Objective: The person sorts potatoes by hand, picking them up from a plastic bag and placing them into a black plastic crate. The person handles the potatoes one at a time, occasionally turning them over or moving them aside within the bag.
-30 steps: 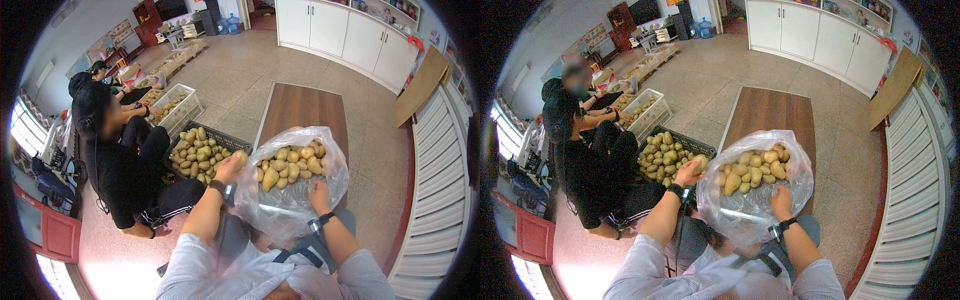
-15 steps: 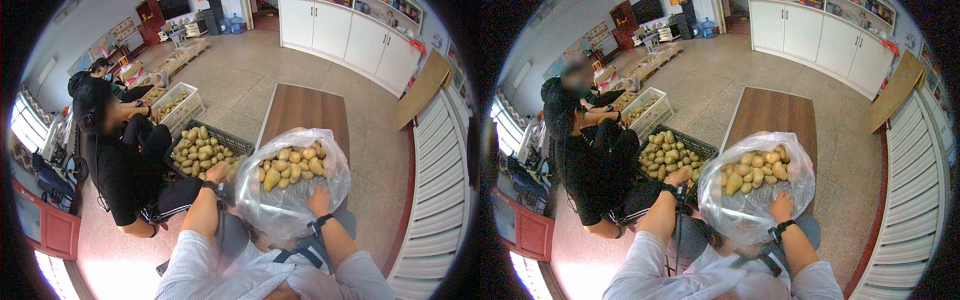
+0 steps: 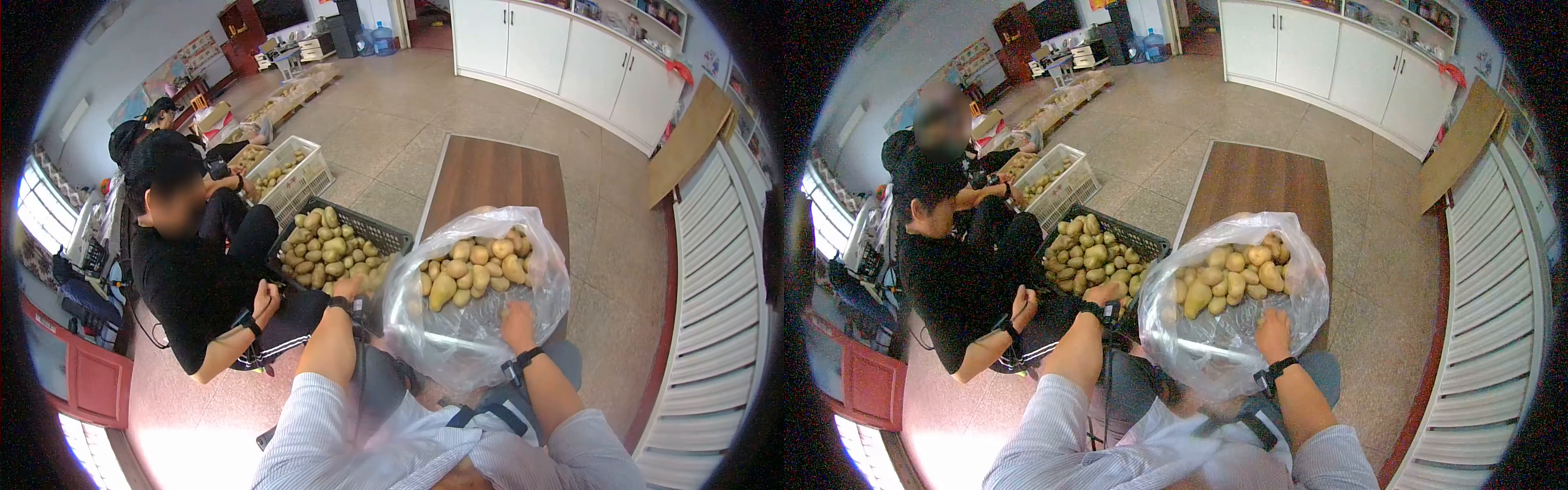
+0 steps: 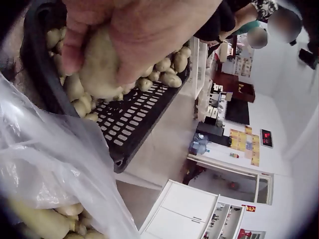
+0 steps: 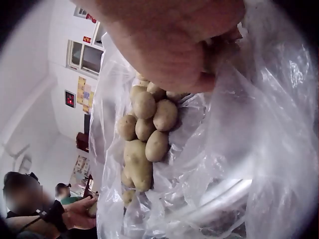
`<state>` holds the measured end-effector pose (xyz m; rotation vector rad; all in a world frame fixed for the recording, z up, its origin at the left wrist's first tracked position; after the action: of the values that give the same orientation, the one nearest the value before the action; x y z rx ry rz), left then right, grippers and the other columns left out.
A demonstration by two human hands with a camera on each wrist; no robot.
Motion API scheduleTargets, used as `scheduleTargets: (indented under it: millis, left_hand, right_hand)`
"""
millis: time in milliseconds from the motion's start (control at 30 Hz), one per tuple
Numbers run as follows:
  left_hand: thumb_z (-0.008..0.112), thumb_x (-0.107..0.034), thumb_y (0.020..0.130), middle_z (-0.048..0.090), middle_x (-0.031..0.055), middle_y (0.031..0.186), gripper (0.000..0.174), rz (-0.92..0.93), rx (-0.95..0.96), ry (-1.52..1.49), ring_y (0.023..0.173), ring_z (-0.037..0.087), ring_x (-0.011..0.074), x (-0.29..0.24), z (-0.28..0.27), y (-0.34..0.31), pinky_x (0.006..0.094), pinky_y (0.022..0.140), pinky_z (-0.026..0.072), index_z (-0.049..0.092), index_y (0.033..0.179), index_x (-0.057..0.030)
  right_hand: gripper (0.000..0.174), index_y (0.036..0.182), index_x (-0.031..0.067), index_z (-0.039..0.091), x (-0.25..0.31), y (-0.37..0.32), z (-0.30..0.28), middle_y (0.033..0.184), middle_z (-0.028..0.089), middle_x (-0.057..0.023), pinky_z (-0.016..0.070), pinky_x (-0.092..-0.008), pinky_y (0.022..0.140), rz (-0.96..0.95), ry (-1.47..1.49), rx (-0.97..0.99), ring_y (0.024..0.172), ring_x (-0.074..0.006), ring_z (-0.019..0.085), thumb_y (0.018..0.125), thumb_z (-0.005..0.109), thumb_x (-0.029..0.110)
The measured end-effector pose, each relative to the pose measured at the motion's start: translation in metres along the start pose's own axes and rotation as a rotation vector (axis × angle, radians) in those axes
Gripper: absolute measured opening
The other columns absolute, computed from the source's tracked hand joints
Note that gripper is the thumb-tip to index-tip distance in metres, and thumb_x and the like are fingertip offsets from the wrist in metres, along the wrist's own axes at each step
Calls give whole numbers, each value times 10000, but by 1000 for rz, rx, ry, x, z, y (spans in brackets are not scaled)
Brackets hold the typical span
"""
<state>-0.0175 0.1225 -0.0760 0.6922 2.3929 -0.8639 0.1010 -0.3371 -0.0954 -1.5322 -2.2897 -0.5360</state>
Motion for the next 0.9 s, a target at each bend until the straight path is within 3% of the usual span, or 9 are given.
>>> scheduleTargets:
  millis: [167,267,333,567,633,667,733,800,900]
  left_hand:
    - [444,-560,857,696,195,950,637,97,-66,97,891,668,293,36,15,35,399,767,485,688,888,28]
    - [495,-466,869,700,170,905,506,318,-69,324,837,668,298,46,18,50,415,709,504,701,833,-5]
    - [561,-370,855,700,148,861,352,637,-168,816,809,668,299,48,21,52,429,690,517,719,806,-59]
    - [686,-281,766,693,161,854,227,572,-78,1046,809,667,323,28,13,38,424,697,522,720,793,-58]
    - [700,-239,756,695,146,813,232,596,-132,936,735,674,304,14,10,26,400,631,526,701,811,-14]
    - [700,-239,756,695,146,813,232,596,-132,937,735,674,304,6,12,21,400,631,526,701,811,-14]
    - [675,-207,778,676,117,754,233,-3,-114,-461,625,655,249,1,17,15,368,537,511,683,853,13]
    - [660,-195,791,663,103,742,231,41,-103,-539,591,634,219,-9,22,12,351,505,499,677,883,16]
    - [638,-174,815,649,82,726,223,100,-62,-625,549,605,179,-37,27,-5,331,475,490,674,935,11]
  right_hand:
    - [325,1090,31,602,2,2,-1,1068,602,-198,415,-465,930,-14,43,-16,1056,-376,540,771,615,91]
    - [326,1094,20,596,2,7,0,1056,620,-210,434,-454,919,33,103,-31,1030,-391,564,779,617,100]
    - [325,1095,14,593,3,10,-1,1059,624,-220,446,-444,913,56,151,-44,1017,-403,574,783,619,103]
    - [359,1121,5,548,-18,17,22,994,645,-194,495,-421,810,155,521,-103,935,-359,617,808,647,149]
    - [361,1140,17,539,-11,17,16,986,650,-173,505,-413,778,145,571,-110,910,-331,626,816,637,141]
    - [373,1166,41,526,-5,17,10,974,648,-143,506,-402,727,350,827,-2,869,-306,628,829,629,164]
    - [385,1192,65,514,-5,15,10,963,647,-113,507,-391,675,558,1080,111,828,-280,631,843,622,187]
    - [291,1132,125,553,-7,16,11,1004,620,-99,489,-347,540,631,1396,227,778,-255,621,870,618,235]
    - [252,1100,136,550,0,18,-1,972,614,-80,456,-316,528,788,1584,298,721,-236,610,872,605,229]
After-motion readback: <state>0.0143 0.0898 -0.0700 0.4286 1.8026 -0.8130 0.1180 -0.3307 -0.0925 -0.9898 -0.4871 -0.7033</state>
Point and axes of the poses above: each hand's wrist, its own y-axis towards the middle knuckle, its own z-axis out of the palm, x = y × z, the point moved 2 cm from there along y, towards the middle knuckle
